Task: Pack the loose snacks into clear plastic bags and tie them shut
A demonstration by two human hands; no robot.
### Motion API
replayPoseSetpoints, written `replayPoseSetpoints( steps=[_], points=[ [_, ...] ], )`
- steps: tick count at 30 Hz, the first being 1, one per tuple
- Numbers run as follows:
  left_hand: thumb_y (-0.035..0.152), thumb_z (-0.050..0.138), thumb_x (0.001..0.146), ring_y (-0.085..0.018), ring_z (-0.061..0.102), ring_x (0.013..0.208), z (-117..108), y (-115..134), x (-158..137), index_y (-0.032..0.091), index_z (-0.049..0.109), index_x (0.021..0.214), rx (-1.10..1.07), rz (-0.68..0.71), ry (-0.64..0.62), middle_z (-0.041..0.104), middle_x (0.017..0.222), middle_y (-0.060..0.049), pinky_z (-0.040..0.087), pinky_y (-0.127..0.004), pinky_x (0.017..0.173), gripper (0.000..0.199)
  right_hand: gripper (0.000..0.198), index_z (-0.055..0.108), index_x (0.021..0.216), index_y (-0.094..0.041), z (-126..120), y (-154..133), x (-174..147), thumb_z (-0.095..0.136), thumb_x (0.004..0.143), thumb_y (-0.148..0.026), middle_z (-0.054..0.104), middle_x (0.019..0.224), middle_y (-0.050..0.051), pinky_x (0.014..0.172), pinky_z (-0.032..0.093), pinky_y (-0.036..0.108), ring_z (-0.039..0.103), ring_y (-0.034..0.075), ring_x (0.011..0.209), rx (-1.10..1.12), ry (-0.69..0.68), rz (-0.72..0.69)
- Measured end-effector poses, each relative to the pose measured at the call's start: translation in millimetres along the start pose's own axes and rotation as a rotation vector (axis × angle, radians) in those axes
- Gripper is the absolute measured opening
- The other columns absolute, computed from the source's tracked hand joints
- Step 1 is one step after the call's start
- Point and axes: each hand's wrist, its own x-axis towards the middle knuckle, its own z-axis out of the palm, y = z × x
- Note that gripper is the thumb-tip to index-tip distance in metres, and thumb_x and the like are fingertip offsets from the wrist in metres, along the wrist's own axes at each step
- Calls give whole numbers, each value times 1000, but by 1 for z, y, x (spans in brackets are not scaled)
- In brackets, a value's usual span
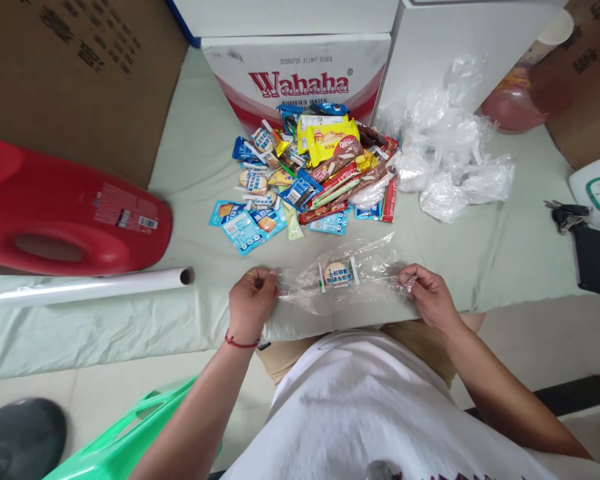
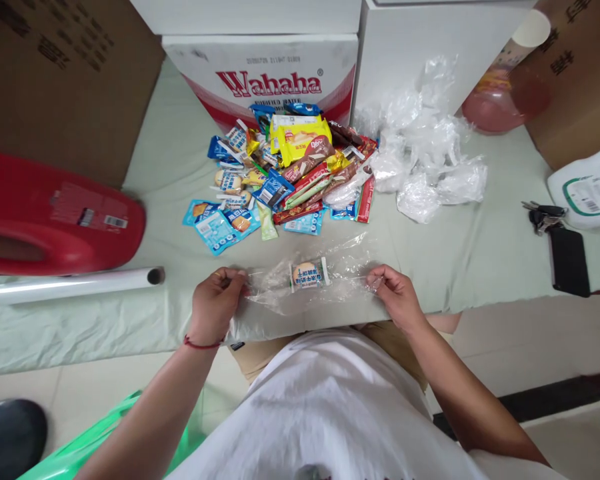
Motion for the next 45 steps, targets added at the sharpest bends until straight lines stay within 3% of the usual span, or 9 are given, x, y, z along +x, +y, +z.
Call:
replayPoseSetpoints(
  steps=[6,10,12,17,22,26,30,37,45],
  points=[
    [27,64,86,-18,57,73,-5,-7,-12,21,65,92,243,574,315,62,98,-7,51,-36,72,8,35,69,81,-23,0,4,1,77,87,-56,60,71,0,57,35,26,46,14,62,14,-12,13],
    [7,56,87,-23,60,100,-6,-14,-18,27,70,91,368,1212,175,67,105,-6,49,-41,86,24,34,70,82,-23,0,5,2,79,86,-55,62,74,1,61,39,27,51,15,68,39,-12,-4],
    [6,56,88,-24,59,105,-5,-17,-16,30,72,93,428,1341,108,70,109,-4,47,-42,90,30,34,70,80,-23,1,3,3,79,85,-55,62,73,1,60,39,27,51,15,66,40,-6,1],
    [18,58,88,-31,57,116,-3,-11,-10,33,75,120,591,1144,94,67,125,-10,42,-53,99,39,36,69,80,-22,3,-2,1,80,83,-57,60,70,0,55,34,26,44,13,59,36,-2,13],
    [35,45,98,-30,61,106,-4,8,-7,21,69,134,526,834,62,63,110,-13,47,-47,88,45,35,69,81,-22,2,0,-1,78,85,-56,59,70,0,53,32,26,42,12,58,26,1,7],
    [45,34,104,-30,64,104,2,15,7,16,67,136,518,622,-7,63,101,-12,50,-44,86,54,33,69,82,-23,1,-2,0,79,86,-54,60,74,1,57,36,26,46,14,63,33,-9,-16],
    [48,52,95,-28,64,96,5,14,25,16,69,128,433,522,8,63,104,-11,53,-42,86,49,28,71,94,-26,0,-10,2,82,83,-49,61,78,0,62,42,28,46,15,66,-12,-38,-91],
    [28,58,84,-21,61,86,9,12,45,18,68,114,228,503,16,61,103,-7,55,-38,85,33,18,76,85,-25,-1,-22,12,82,85,-42,67,95,5,68,42,31,49,15,72,-82,-221,-253],
    [14,58,76,-21,58,87,12,11,49,19,66,97,160,703,193,55,102,-7,53,-40,81,23,39,70,76,-20,12,-28,34,82,79,-57,59,70,-1,60,35,27,44,12,62,-2,-37,-1]
  ],
)
